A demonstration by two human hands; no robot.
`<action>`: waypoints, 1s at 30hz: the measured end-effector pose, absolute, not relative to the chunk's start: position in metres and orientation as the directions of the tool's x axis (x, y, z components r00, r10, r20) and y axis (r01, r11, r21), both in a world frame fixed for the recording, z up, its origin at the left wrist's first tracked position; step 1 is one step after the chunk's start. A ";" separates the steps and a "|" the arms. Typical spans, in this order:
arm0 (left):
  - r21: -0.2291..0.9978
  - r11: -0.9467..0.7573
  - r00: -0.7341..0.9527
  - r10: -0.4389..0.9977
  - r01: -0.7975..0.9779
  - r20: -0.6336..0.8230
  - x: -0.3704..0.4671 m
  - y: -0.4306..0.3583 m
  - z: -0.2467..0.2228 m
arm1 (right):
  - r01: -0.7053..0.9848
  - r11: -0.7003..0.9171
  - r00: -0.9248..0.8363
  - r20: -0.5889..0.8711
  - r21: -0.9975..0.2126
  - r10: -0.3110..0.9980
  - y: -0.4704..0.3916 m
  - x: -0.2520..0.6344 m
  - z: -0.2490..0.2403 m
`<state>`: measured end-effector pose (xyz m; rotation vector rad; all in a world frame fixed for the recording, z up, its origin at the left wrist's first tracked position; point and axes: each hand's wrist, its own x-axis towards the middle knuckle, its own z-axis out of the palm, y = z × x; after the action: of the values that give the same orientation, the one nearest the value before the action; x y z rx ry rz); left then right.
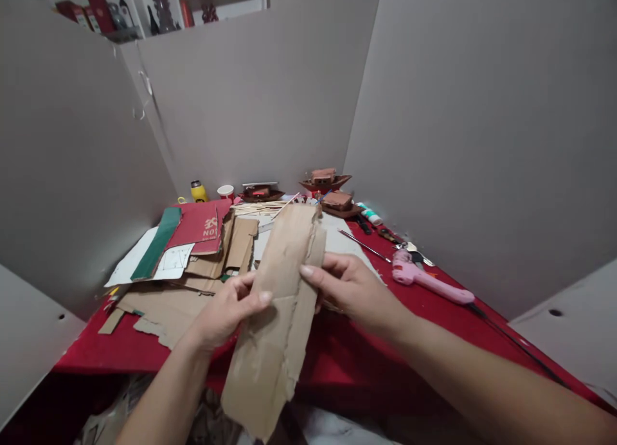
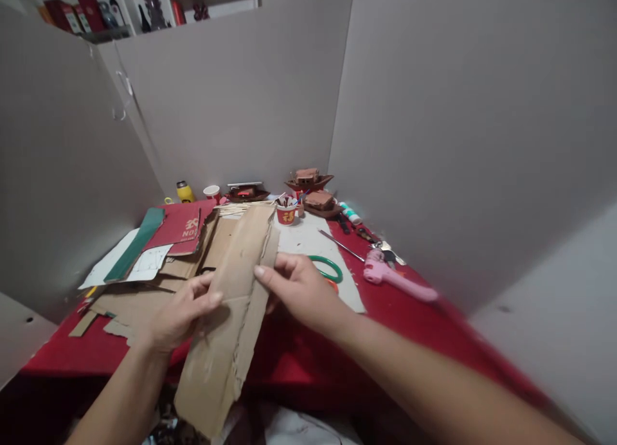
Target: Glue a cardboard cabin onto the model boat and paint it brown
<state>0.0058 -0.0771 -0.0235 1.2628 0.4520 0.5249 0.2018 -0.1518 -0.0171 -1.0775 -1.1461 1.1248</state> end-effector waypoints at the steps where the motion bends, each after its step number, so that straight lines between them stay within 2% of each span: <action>1: 0.971 0.227 0.815 0.575 -0.075 -0.071 0.004 -0.081 -0.027 | -0.071 0.143 0.096 0.136 -0.987 0.986 -0.151 0.207 -0.014; 4: 0.961 0.276 0.828 0.544 -0.019 -0.140 0.005 -0.091 -0.031 | -0.034 0.224 0.154 0.216 -0.974 0.964 -0.150 0.218 -0.004; 6: 0.962 0.265 0.817 0.567 -0.062 -0.104 0.010 -0.094 -0.029 | -0.034 0.237 0.135 0.230 -0.971 0.964 -0.151 0.220 0.000; 10: 0.969 0.191 0.781 0.624 -0.158 0.004 0.021 -0.095 -0.023 | -0.043 0.158 0.005 0.158 -0.987 0.987 -0.161 0.216 -0.001; 12: 0.969 0.177 0.770 0.638 -0.175 0.023 0.024 -0.095 -0.022 | -0.067 0.149 -0.006 0.150 -0.987 0.989 -0.166 0.213 -0.004; 20: 0.932 0.284 0.789 0.614 -0.226 0.004 0.030 -0.094 -0.033 | -0.191 0.100 -0.061 0.113 -0.976 0.992 -0.162 0.218 -0.013; 25: 0.914 0.328 0.779 0.626 -0.237 -0.023 0.034 -0.093 -0.028 | -0.205 0.068 -0.062 0.082 -0.976 0.995 -0.160 0.218 -0.015; 27: 0.916 0.311 0.734 0.678 -0.253 -0.028 0.034 -0.090 -0.024 | -0.117 0.092 -0.014 0.094 -0.989 0.995 -0.161 0.224 -0.012; 29: 0.914 0.284 0.660 0.751 -0.289 -0.025 0.031 -0.082 -0.019 | 0.156 0.153 0.072 0.166 -0.976 0.983 -0.159 0.236 -0.009; 30: 0.914 0.264 0.614 0.789 -0.307 -0.022 0.029 -0.077 -0.017 | 0.326 0.170 0.107 0.215 -0.930 0.971 -0.157 0.245 -0.008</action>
<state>0.0289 -0.0773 -0.0171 1.0605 0.5402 0.7910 0.2448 -0.1574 -0.0084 -1.3473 -1.4141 0.7891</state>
